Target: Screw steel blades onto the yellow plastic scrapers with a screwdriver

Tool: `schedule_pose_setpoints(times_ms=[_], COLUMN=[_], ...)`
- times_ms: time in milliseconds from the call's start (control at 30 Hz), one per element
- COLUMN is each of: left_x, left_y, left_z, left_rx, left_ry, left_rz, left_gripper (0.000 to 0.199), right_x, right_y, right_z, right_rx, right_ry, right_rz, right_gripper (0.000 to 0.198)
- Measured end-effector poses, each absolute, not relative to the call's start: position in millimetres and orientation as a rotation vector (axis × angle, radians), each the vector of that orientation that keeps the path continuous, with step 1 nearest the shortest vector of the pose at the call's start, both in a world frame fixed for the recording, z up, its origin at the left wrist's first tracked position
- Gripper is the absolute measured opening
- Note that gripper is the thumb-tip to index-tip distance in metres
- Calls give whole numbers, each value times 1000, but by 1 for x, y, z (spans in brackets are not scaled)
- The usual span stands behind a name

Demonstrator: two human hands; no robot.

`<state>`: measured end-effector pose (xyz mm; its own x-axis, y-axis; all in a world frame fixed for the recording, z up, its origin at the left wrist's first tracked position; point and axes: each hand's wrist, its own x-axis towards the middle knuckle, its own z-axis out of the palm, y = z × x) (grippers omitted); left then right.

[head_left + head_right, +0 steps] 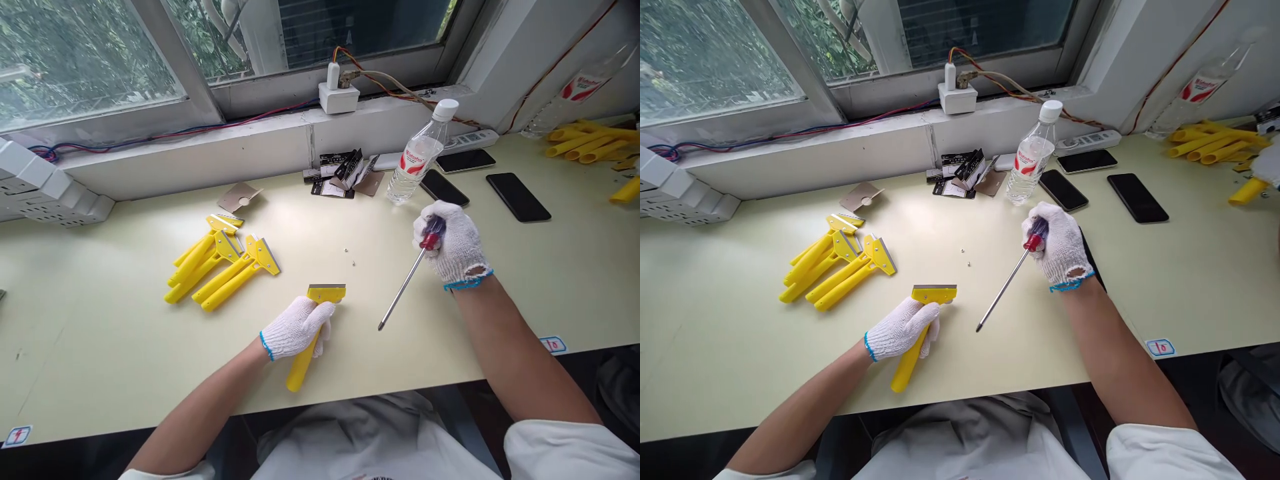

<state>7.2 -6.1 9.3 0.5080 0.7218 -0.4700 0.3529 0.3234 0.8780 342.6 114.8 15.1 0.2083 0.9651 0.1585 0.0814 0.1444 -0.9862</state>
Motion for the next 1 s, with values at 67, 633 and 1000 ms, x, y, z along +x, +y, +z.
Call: schedule_pose_setpoints(times_ms=[67,633,1000], left_x=[7,5,2], left_y=[-5,3,4], left_z=[7,12,10], left_rx=[1265,1042,1071], left_ry=[1122,1076,1073], left_rz=[274,461,421], left_gripper=[47,44,46], right_x=[337,289,282], right_y=[113,83,81], right_z=[17,36,38], right_rx=[-1179,-1117,-1153], right_ry=[-948,-855,-831], right_rz=[1031,1039,993], right_gripper=[33,21,17])
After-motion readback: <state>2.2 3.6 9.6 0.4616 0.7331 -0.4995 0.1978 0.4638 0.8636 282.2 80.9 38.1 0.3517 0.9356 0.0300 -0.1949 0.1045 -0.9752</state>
